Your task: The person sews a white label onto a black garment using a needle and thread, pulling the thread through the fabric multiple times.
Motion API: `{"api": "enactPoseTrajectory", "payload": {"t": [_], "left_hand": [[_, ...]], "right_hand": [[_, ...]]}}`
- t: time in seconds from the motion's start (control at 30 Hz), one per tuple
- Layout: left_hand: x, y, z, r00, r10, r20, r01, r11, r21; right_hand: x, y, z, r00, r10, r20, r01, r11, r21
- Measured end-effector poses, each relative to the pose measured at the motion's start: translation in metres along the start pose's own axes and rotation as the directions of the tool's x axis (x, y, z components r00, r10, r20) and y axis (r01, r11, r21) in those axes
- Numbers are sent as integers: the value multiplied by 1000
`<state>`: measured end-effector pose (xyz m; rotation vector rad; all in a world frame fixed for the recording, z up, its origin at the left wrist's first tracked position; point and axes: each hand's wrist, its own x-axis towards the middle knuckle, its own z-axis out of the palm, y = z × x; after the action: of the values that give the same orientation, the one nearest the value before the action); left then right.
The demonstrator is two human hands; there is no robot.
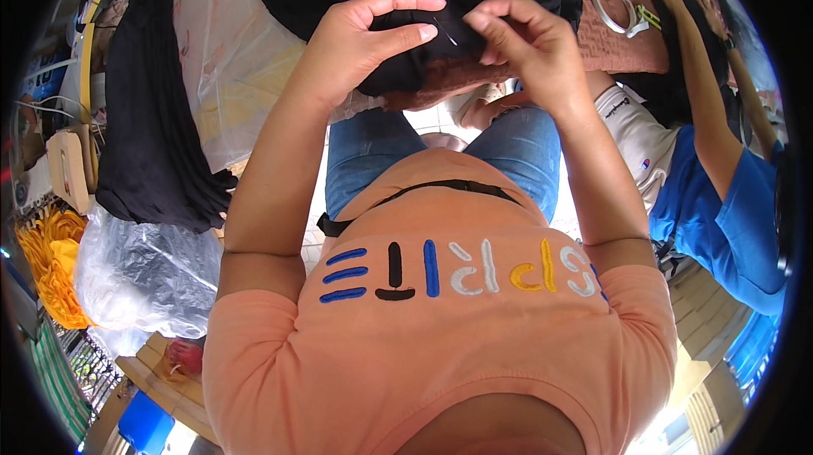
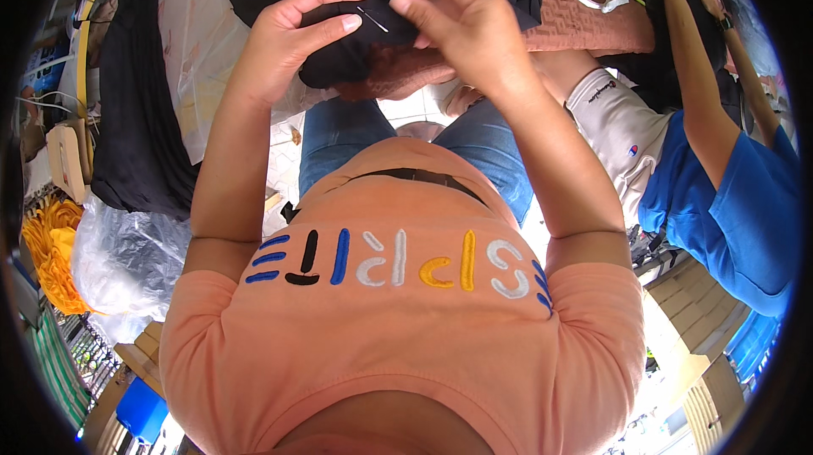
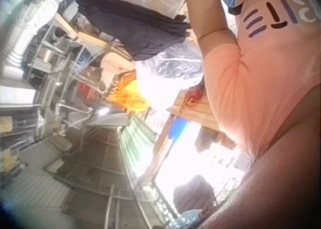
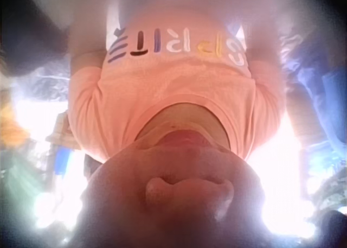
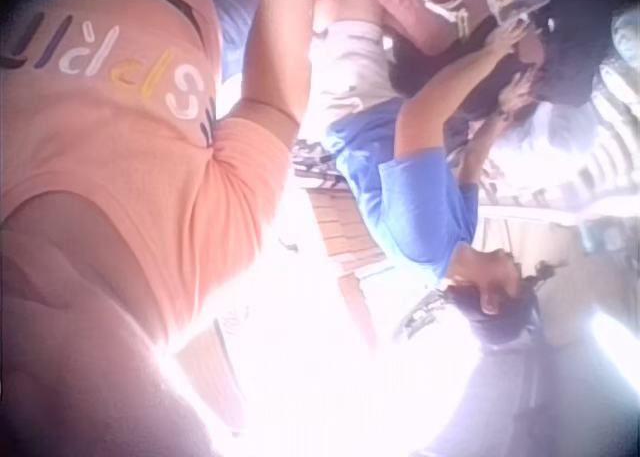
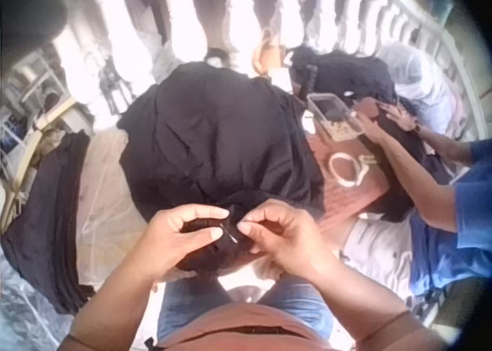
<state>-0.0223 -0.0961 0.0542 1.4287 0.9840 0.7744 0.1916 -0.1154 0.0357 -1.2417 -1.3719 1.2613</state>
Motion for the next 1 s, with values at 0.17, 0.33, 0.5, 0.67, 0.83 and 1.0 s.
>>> {"api": "enactPoseTrajectory", "payload": {"t": [0.17,0.33,0.5,0.67,0.83,1.0], "left_hand": [[0,4,2,999,-46,9,47,996,-70],[3,2,7,999,5,-32,-4,999,37],[3,1,5,999,-19,-35,22,997,75],[3,1,7,998,-54,-38,56,998,33],[4,0,13,999,-24,-41,24,1000,-6],[3,0,13,996,81,-41,-79,996,37]], "right_hand": [[9,-12,-9,987,-103,122,116,988,-104],[12,-12,-5,975,-104,198,140,974,-176],[15,-23,-6,974,-73,212,135,946,-296],[18,-28,-9,943,-175,283,269,902,-337],[24,-25,-15,917,158,366,-206,974,95],[27,-9,-21,867,197,458,-384,850,362]]}}
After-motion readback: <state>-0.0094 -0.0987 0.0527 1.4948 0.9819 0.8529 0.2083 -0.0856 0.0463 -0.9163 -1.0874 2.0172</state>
